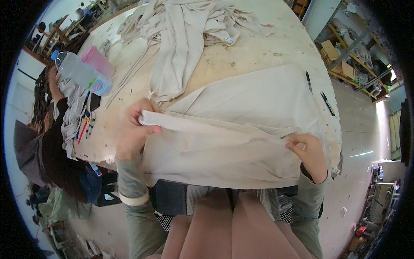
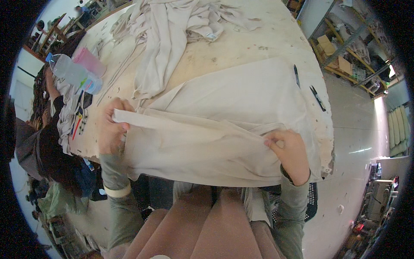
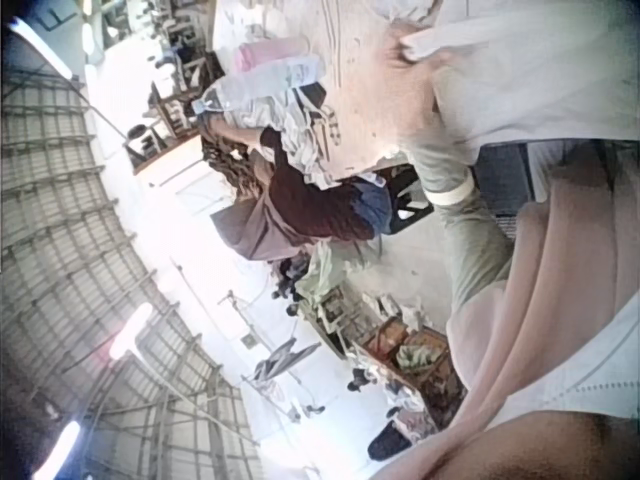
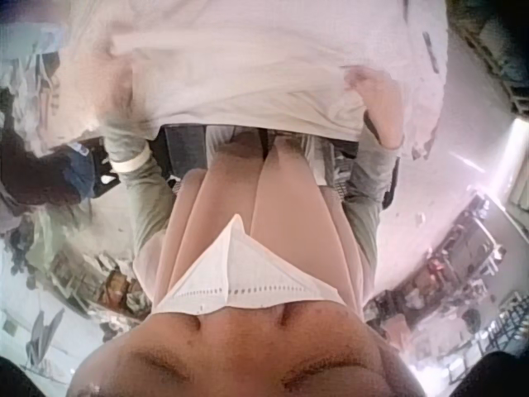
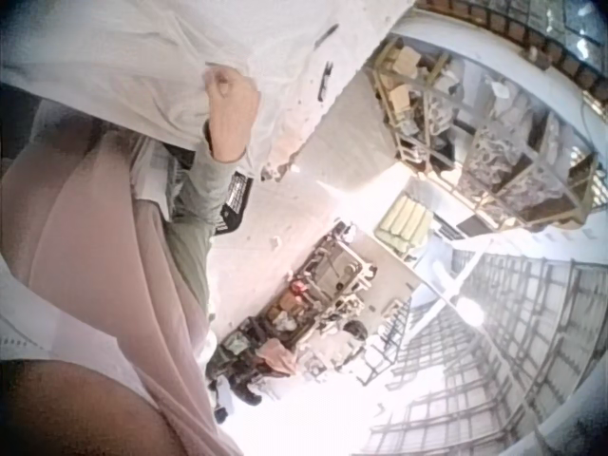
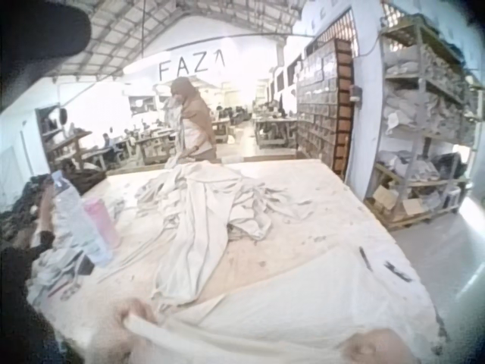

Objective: The person measures and marks a white garment on a worktable using a measuring tape and a black marker. They repeatedly fold and unfold the fabric, measure different sections, and make marks along the edges. The garment is handled one at a time, and the person adjusts the fabric frequently to align measurements.

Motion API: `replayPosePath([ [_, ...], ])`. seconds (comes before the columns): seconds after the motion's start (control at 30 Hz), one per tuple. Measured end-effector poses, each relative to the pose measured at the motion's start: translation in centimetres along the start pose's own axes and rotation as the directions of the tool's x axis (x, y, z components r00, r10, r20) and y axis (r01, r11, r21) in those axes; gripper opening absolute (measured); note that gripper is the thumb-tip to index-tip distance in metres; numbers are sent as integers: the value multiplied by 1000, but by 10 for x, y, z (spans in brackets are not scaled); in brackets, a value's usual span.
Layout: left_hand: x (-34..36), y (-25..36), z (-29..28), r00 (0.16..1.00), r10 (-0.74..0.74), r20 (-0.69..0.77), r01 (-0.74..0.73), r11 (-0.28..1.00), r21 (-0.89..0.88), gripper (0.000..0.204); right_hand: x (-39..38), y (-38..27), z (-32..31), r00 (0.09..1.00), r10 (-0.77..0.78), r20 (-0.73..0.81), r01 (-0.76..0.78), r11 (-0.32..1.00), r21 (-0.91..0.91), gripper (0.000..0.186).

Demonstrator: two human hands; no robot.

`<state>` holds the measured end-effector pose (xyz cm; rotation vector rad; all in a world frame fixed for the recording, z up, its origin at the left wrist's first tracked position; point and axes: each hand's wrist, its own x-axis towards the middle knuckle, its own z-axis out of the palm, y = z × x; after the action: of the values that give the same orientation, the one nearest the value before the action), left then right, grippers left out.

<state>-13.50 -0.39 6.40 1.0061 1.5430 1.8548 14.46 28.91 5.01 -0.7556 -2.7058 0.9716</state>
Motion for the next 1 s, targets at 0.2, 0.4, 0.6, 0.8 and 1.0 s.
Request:
replayPosePath([
  [0.2, -33, -26, 93, 888, -458, 26, 452, 863, -227, 36, 9, -29, 35, 971, -238, 35, 215, 924, 316, 35],
  [0.4, -35, -30, 134, 933, -359, -6, 355, 925, -135, 44, 6, -63, 66, 952, -166, 258, -99, 630, 770, 35],
  [0.6, -35, -39, 140, 899, -389, -201, 279, 862, -423, 50, -2, -70, 72, 983, -158, 95, 42, 691, 722, 31],
  [0.8, -37, -37, 150, 880, -336, -335, 212, 910, -355, 43, -5, -70, 71, 979, -196, 58, 108, 736, 668, 23],
  [1.0, -37, -31, 160, 893, -194, -406, 165, 981, -106, 37, 1, -67, 82, 987, -152, -55, 150, 740, 656, 20],
])
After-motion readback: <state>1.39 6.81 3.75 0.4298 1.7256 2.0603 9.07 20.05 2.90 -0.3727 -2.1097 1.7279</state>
